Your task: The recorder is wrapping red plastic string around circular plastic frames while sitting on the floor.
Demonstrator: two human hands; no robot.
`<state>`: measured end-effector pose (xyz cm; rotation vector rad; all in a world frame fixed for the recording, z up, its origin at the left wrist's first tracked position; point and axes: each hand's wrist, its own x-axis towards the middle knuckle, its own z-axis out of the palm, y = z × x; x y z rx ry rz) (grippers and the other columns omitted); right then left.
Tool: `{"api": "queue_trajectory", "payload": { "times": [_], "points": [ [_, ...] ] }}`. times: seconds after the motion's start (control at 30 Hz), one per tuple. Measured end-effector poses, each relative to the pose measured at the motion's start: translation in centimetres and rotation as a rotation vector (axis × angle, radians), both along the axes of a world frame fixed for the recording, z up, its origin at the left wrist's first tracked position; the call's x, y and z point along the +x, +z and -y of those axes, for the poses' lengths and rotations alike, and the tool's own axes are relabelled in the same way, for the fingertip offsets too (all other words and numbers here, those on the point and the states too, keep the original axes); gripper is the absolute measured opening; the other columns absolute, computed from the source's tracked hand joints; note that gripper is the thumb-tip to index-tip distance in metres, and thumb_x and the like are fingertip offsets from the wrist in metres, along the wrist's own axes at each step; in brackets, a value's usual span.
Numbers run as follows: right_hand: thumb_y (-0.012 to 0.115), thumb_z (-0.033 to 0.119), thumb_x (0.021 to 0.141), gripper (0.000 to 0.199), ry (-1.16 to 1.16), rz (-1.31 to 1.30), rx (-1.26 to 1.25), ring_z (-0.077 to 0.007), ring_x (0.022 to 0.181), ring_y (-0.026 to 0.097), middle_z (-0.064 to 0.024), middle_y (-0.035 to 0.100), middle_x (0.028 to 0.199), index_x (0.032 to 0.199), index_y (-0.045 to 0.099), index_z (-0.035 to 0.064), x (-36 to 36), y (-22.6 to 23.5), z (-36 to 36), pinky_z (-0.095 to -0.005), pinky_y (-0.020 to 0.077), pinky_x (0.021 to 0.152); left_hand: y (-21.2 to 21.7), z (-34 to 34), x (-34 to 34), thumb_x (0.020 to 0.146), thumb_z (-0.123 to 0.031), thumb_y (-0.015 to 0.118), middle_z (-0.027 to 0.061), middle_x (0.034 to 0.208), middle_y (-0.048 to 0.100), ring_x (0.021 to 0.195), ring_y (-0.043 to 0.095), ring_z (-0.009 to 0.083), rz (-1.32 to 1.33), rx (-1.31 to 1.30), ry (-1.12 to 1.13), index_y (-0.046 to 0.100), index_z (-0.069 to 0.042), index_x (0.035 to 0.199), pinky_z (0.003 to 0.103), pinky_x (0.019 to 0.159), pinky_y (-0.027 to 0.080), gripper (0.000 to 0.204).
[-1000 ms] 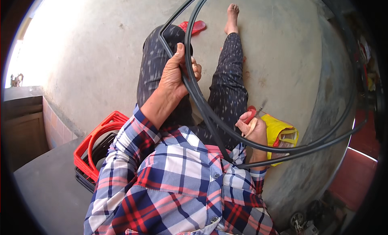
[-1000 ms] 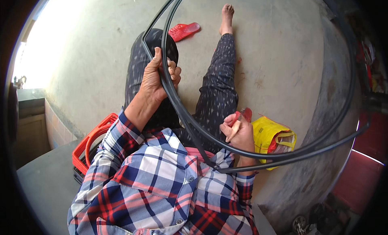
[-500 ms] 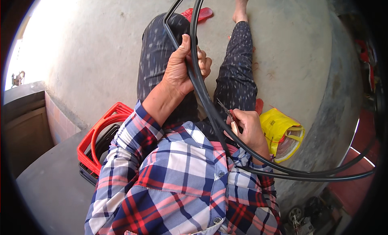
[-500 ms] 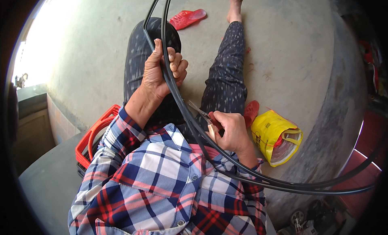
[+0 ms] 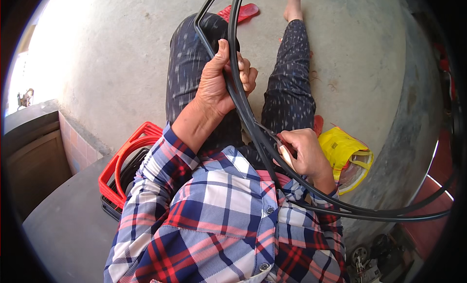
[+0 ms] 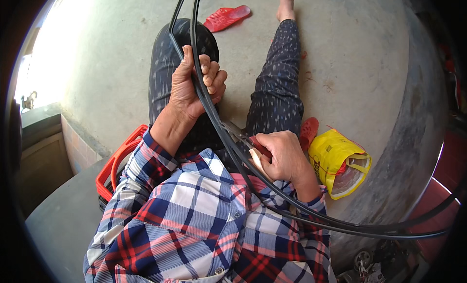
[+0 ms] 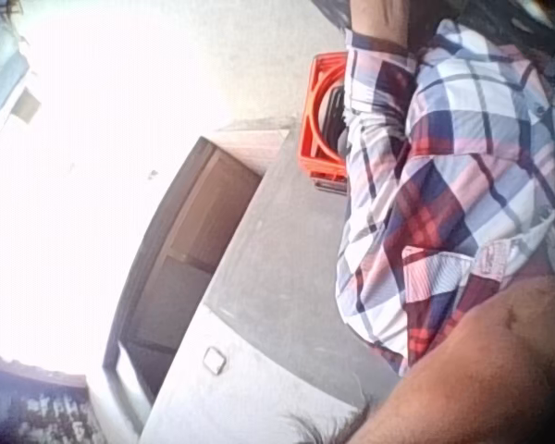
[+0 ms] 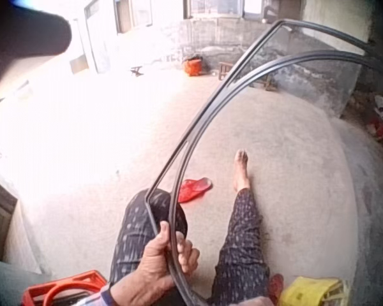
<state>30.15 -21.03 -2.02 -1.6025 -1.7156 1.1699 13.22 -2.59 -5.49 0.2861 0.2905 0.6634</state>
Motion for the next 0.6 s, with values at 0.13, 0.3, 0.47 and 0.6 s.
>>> {"api": "queue_trajectory", "payload": {
  "times": [0.13, 0.3, 0.47, 0.6],
  "points": [
    [0.062, 0.013, 0.077, 0.018, 0.013, -0.088, -0.012, -0.0351, 0.052, 0.054, -0.0187, 0.05, 0.06, 0.072, 0.054, -0.002, -0.1, -0.1, 0.2, -0.0365, 0.0396, 0.049, -0.1, 0.1, 0.1, 0.096, -0.059, 0.044, 0.0047, 0.056, 0.05, 0.05, 0.046, 0.0168, 0.017, -0.002, -0.001, 0.057, -0.008, 0.071, 0.03, 0.04, 0.034, 0.058],
    [0.064, 0.02, 0.083, 0.021, -0.016, -0.134, -0.081, -0.0359, 0.055, 0.06, -0.0208, 0.057, 0.062, 0.078, 0.061, 0.0001, -0.8, -0.3, 0.1, -0.0372, 0.0432, 0.049, -0.1, 0.1, 0.0, 0.096, -0.059, 0.045, 0.0046, 0.056, 0.05, 0.051, 0.046, 0.0166, 0.01, 0.015, 0.002, 0.057, -0.009, 0.071, 0.03, 0.039, 0.034, 0.058],
    [0.063, 0.022, 0.084, 0.023, -0.078, -0.069, -0.078, -0.0363, 0.055, 0.06, -0.0198, 0.057, 0.062, 0.079, 0.061, 0.0001, -1.0, -0.7, 1.0, -0.0376, 0.0435, 0.05, -0.1, 0.0, 0.1, 0.096, -0.059, 0.045, 0.0045, 0.056, 0.05, 0.051, 0.047, 0.0167, 0.023, 0.013, -0.006, 0.058, -0.009, 0.071, 0.03, 0.039, 0.034, 0.058],
    [0.062, 0.022, 0.085, 0.023, -0.009, -0.03, -0.056, -0.0363, 0.055, 0.06, -0.0201, 0.058, 0.063, 0.079, 0.061, 0.0, -0.9, -0.2, 0.4, -0.0384, 0.0443, 0.05, -0.1, 0.1, 0.1, 0.096, -0.059, 0.044, 0.0046, 0.056, 0.05, 0.051, 0.047, 0.0167, 0.02, 0.016, -0.003, 0.058, -0.008, 0.071, 0.03, 0.039, 0.034, 0.058]
  ]
}}
